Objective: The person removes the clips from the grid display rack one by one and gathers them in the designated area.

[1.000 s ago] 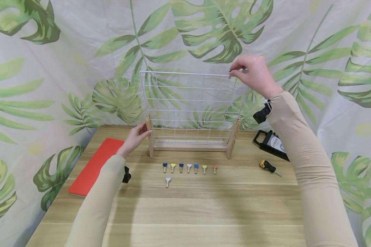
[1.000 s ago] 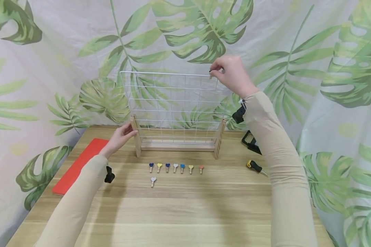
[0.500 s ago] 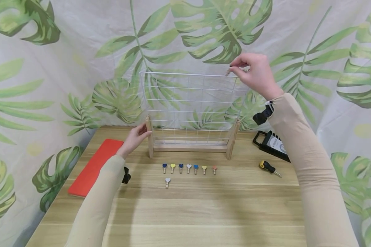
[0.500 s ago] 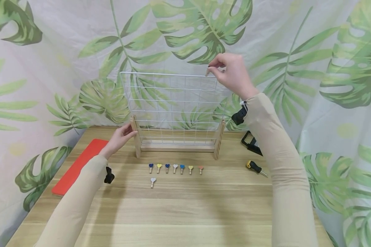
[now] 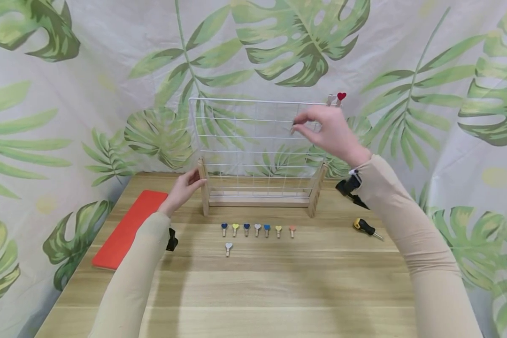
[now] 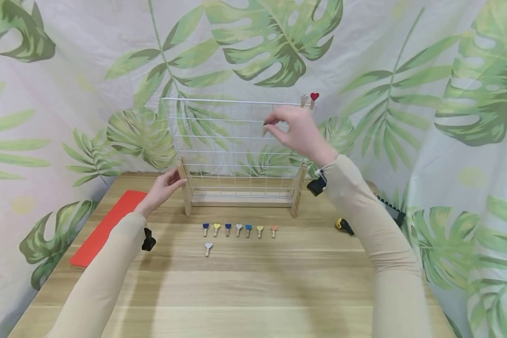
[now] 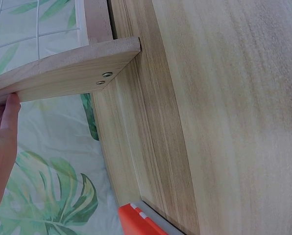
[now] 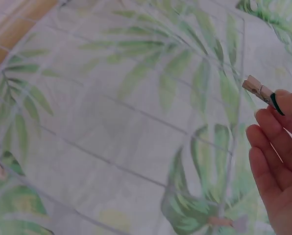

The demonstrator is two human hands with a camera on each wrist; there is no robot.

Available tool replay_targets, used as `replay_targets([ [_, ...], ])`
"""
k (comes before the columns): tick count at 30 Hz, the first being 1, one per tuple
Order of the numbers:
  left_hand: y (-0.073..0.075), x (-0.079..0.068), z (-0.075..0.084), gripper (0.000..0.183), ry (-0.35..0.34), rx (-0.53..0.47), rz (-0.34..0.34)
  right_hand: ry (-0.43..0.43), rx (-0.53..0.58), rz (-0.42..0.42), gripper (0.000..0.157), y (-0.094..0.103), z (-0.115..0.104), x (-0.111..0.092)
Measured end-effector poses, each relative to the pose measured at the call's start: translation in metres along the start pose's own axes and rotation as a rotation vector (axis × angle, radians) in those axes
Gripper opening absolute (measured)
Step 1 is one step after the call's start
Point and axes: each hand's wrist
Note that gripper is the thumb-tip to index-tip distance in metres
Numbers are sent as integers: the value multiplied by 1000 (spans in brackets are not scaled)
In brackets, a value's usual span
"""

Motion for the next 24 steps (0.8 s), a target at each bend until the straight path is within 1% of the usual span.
replay_targets([
  [3, 0, 1, -1, 67, -4, -3, 1, 9, 43, -49, 10, -23, -4, -14],
  [6, 0, 1, -2, 67, -8, -2, 1, -5, 96, -125, 10, -50, -8, -32],
  [11, -1, 0, 2, 66, 1, -7, -2, -63, 181, -264, 10, -98, -18, -64],
  [15, 1, -9, 19, 65, 25, -3, -26, -122, 247, -329, 9, -134, -27, -87],
  [18, 3, -17, 34, 65, 40, 7, -42, -184, 297, -391, 11, -158, -35, -102],
  [21, 3, -14, 29, 66, 44, 1, -43, -238, 322, -456, 13, -177, -44, -114],
  [24, 3, -5, 13, 67, 28, -12, -35, -261, 330, -505, 15, -195, -51, -125],
])
Point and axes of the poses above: each hand's wrist, its own x-axis towards the middle knuckle, its own y-axis out of the back of the hand, z = x × y, and after that the axes turned 4 degrees about y, right-handed
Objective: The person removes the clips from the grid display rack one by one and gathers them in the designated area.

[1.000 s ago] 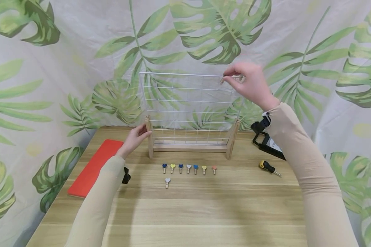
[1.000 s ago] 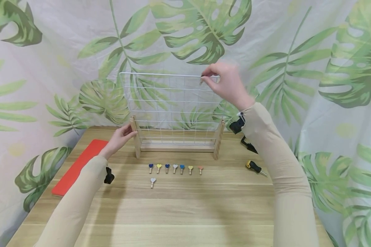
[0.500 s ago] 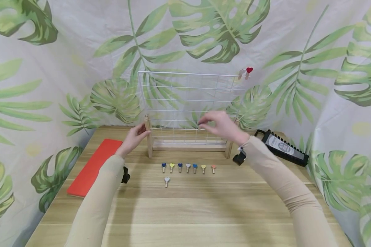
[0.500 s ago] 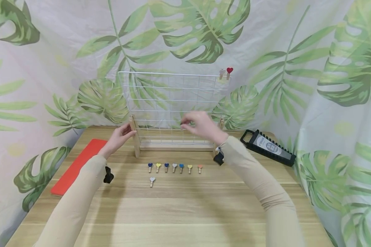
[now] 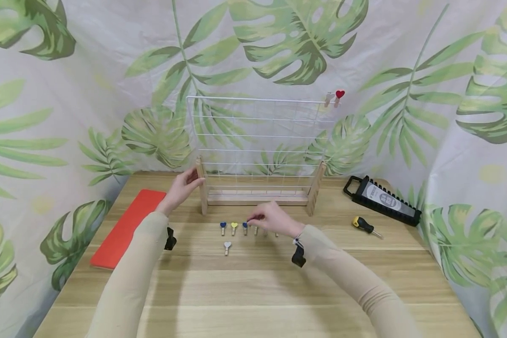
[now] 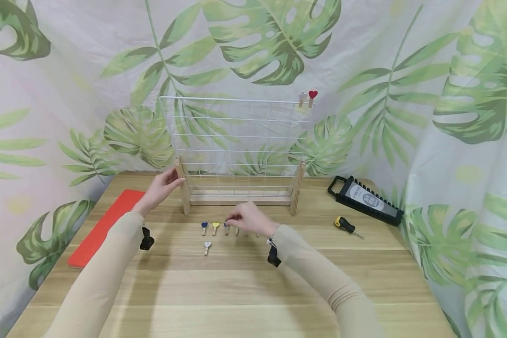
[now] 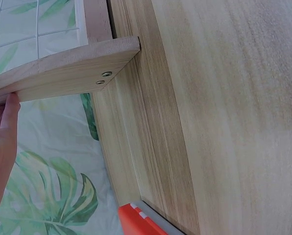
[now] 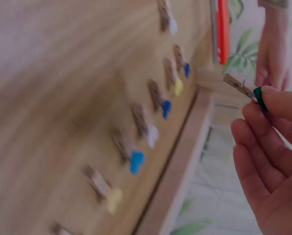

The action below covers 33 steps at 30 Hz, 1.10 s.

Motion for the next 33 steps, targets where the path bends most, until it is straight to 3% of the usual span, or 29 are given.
replay_targets([
  [4, 0, 8, -13, 69, -25, 4, 23, -36, 47, -59, 16, -23, 2, 1],
  [16, -3, 9, -14, 64, -52, -11, 33, -124, 96, -162, 15, -60, 4, 2],
  [22, -3, 8, -14, 66, -39, 4, 34, -177, 134, -193, 17, -68, 5, 2],
  [33, -2, 7, -14, 66, -36, 3, 32, -179, 111, -185, 14, -68, 8, 2],
])
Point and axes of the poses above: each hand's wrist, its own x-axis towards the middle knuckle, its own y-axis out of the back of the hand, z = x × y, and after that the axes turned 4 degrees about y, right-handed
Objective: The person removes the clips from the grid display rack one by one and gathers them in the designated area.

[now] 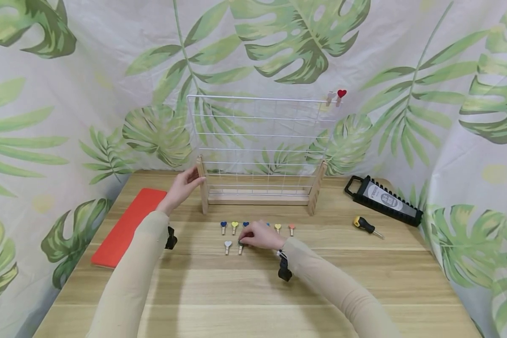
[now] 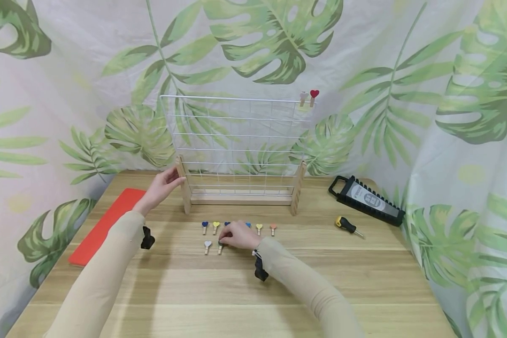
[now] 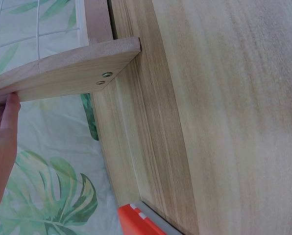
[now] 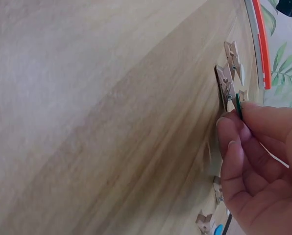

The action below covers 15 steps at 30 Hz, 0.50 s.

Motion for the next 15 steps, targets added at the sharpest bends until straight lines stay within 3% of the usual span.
replay_targets([
  [15, -1, -2, 3, 67, 21, -11, -8, 48, -51, 23, 11, 0, 2, -3],
])
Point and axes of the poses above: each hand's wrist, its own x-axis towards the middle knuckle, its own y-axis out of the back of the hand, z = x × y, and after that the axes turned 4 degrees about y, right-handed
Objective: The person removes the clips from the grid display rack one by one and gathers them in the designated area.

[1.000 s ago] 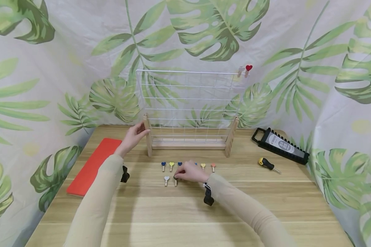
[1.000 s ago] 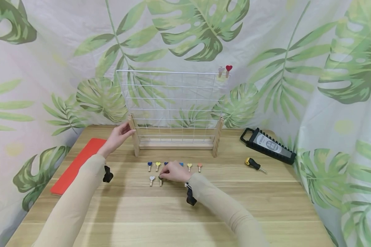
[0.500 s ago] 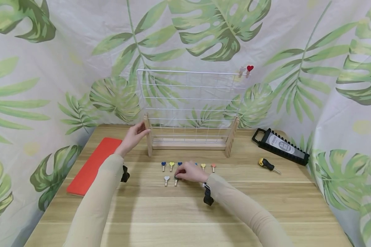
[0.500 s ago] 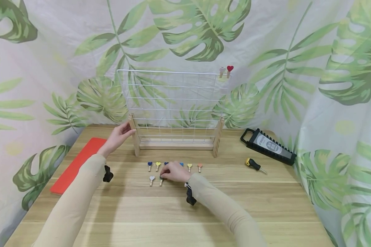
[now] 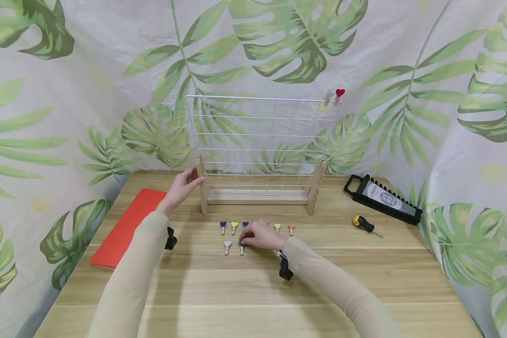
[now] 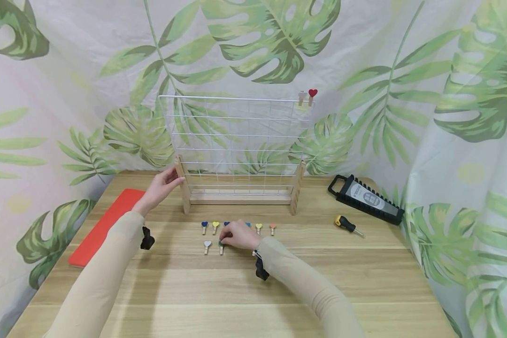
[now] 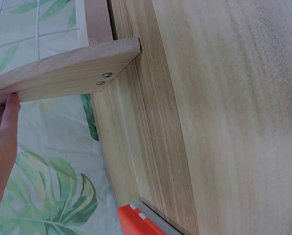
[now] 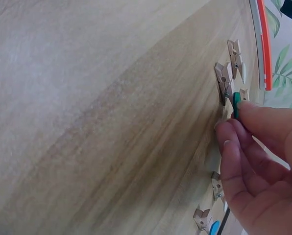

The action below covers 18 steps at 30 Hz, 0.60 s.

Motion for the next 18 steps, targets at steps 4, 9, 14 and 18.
replay_targets([
  [4, 0, 1, -1, 69, 2, 10, 3, 26, -26, 14, 11, 3, -2, -3],
  [9, 1, -3, 6, 68, 23, 0, -12, 57, -37, 61, 12, 25, -10, -7],
  [14, 2, -4, 9, 67, 19, -6, -12, 81, -55, 158, 14, 74, -20, -15],
  [18, 0, 2, -4, 69, -5, 6, 7, 108, -101, 292, 15, 132, -33, -26],
])
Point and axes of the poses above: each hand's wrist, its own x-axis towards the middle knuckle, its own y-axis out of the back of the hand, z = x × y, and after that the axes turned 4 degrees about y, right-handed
